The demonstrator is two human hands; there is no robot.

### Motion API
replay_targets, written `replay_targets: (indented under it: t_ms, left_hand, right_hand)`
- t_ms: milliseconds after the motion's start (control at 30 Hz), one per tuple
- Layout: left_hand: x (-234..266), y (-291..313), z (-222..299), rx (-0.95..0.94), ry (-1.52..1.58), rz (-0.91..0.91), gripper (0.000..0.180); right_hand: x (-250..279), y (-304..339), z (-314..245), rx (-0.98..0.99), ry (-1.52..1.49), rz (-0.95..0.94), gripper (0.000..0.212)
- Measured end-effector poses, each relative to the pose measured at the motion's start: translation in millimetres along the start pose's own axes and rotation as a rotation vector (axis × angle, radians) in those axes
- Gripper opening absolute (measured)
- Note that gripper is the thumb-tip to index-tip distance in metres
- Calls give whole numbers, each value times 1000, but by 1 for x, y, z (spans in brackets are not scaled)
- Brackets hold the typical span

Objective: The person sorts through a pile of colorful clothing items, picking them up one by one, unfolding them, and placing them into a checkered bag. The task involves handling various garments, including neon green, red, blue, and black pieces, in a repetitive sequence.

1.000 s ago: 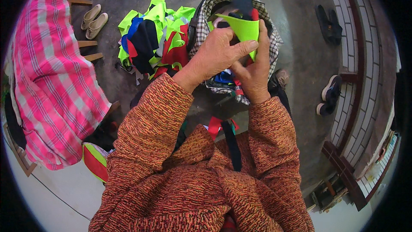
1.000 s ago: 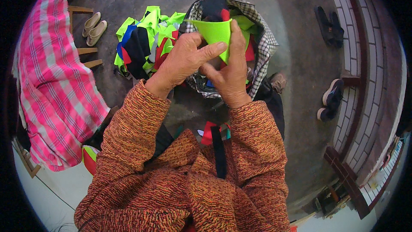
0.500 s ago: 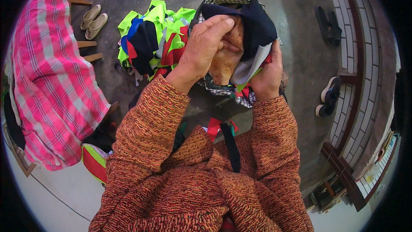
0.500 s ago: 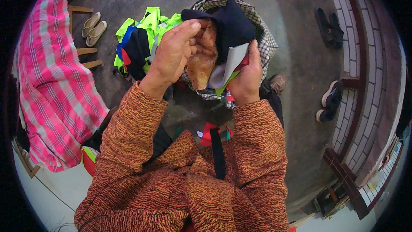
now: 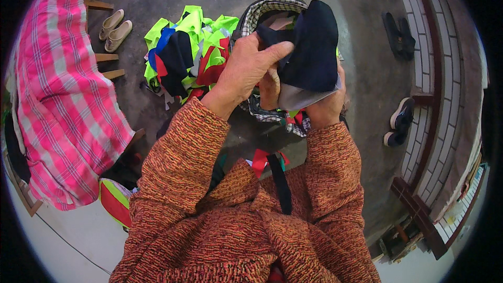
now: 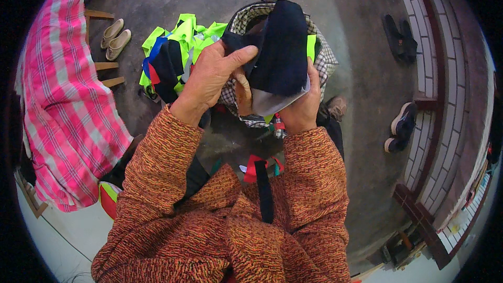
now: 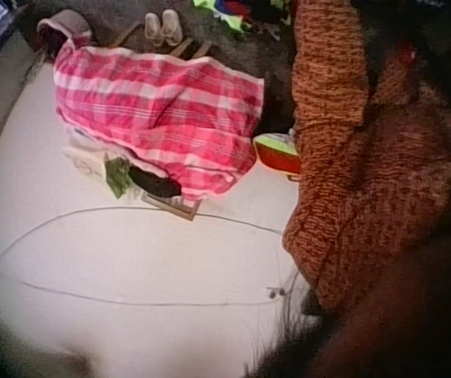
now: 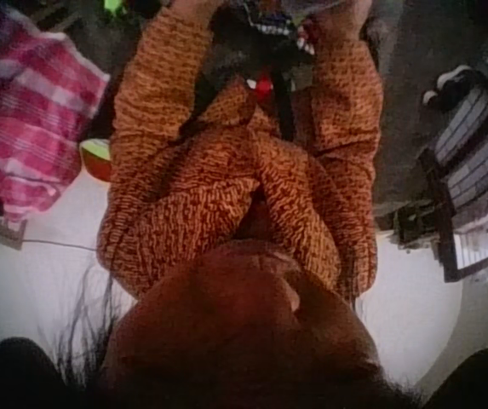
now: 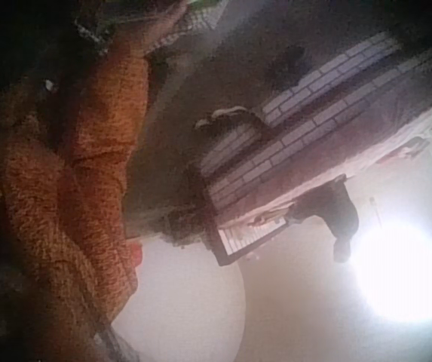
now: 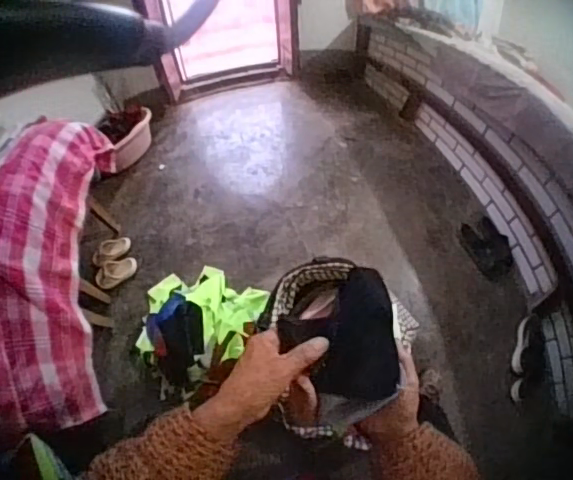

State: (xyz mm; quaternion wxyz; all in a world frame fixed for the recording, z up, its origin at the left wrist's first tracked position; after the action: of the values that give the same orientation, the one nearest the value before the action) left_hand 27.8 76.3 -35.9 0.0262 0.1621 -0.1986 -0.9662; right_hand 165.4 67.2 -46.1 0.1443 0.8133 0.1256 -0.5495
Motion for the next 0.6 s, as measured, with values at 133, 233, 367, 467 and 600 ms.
replay_targets:
  t_ms: [133,233,367,467,600]
  left_hand:
    - [10,-2,3,0,66,82,31]
    - [19,-5,14,-21,205,53,29]
    - [34,-7,31,-135,351,101,26]
    - [47,-11,31,-141,425,108,27]
    - [63,-13,31,-138,465,161,23]
  right_hand:
    - [37,4,-8,43,162,433,42]
    - [29,-1,-10,-11,-40,213,41]
    - [37,1,-14,22,-118,256,39]
    - [33,-1,-16,20,-158,187,42]
    - [1,7,-50,339,1054,173,37]
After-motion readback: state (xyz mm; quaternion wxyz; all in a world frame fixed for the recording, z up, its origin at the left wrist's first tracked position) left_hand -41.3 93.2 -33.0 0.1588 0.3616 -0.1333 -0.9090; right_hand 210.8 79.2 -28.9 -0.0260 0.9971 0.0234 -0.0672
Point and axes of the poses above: each hand's wrist, its own y-axis away from the middle knuckle, its own x-axis out of the back of the hand, z = x × y, the point moved 9 cm from there along -y, towards the middle knuckle, and after that the axes turned 3 degrees about y, right-handed, at the moved point
